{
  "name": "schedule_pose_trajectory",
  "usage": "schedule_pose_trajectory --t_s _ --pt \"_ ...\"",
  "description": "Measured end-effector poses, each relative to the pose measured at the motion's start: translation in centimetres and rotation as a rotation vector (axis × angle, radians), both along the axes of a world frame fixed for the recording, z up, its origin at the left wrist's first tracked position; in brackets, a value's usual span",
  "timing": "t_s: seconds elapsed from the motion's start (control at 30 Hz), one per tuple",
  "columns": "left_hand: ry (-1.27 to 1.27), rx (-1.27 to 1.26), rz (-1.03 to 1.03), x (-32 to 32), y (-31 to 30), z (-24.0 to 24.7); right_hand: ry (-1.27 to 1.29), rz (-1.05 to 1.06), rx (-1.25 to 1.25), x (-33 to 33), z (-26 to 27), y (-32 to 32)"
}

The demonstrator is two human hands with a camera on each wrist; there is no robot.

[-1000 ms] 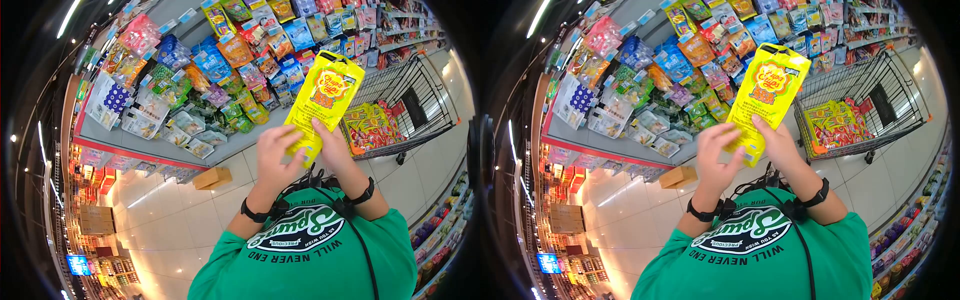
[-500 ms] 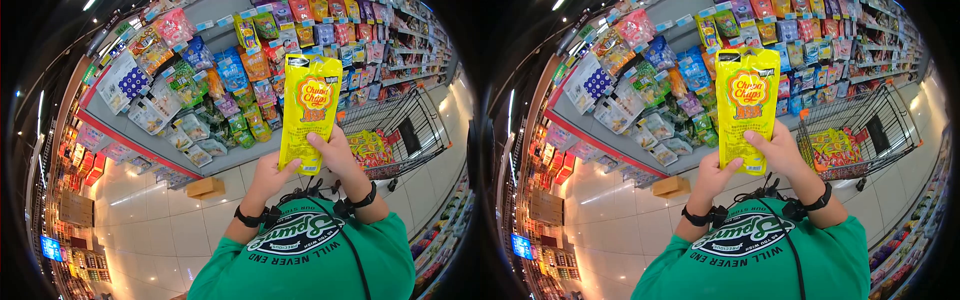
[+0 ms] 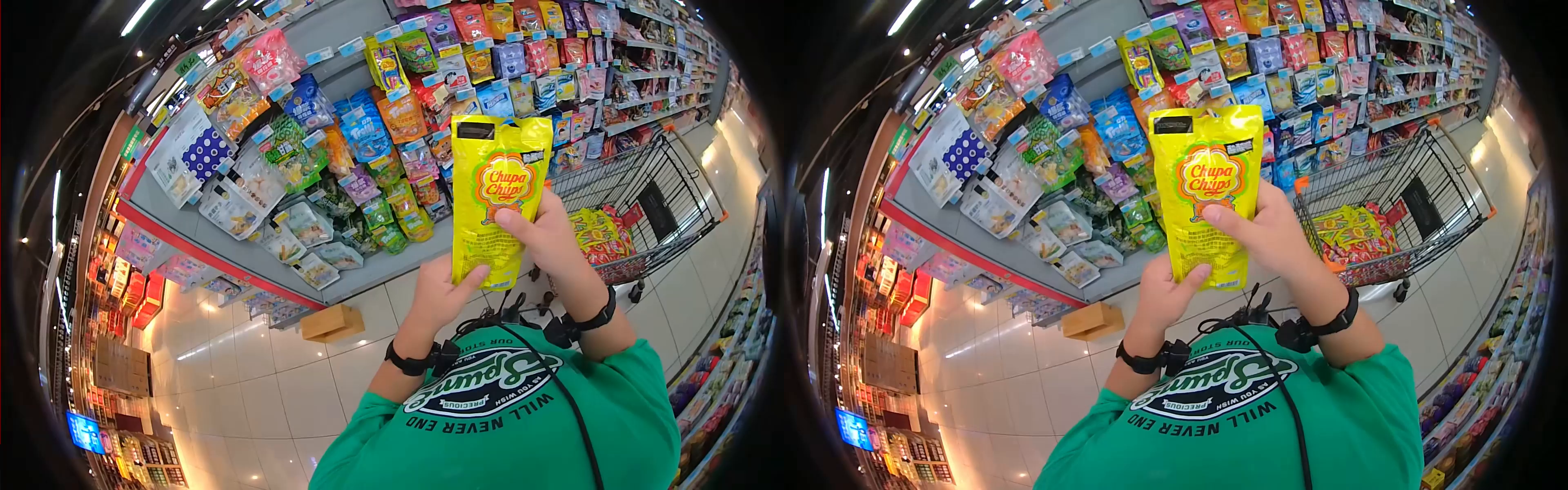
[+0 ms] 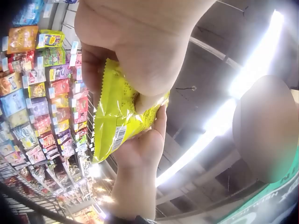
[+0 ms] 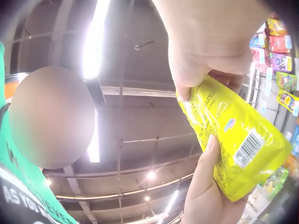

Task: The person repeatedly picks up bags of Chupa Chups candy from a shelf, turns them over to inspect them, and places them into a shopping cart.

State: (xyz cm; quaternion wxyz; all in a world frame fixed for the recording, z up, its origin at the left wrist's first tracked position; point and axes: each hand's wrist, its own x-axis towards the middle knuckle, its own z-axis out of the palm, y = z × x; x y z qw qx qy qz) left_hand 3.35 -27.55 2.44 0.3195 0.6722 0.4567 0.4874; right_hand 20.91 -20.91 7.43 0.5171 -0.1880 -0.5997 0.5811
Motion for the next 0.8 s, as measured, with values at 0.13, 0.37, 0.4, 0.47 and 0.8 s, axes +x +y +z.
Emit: schedule_pose_trajectory --t_s 0.13,0.37,0.4,0.47,0.8 --pt "-0.056 -0.03 -0.037 -0.3 -0.4 0.2 0.027 0.026 -0.048 -1.0 0.1 -0.1" --pt "-0.119 -0.055 0.027 -1.1 -0.9 0.0 0.017 0.07 -0.007 -2.3 0.9 -0.1" --pt "-0.12 -0.054 0.03 -1.4 -0.9 0.0 -0.002 0.076 0.009 -2.5 1.1 -0.1" --pt "-0.069 -0.063 0.033 -2.0 -0.8 0.2 0.008 0.085 0.017 -3.0 1.5 0.1" --pt "-0.191 -0.038 0.04 -2.7 -0.9 -0.5 -0.057 0.02 0.018 -4.8 2.2 1.0"
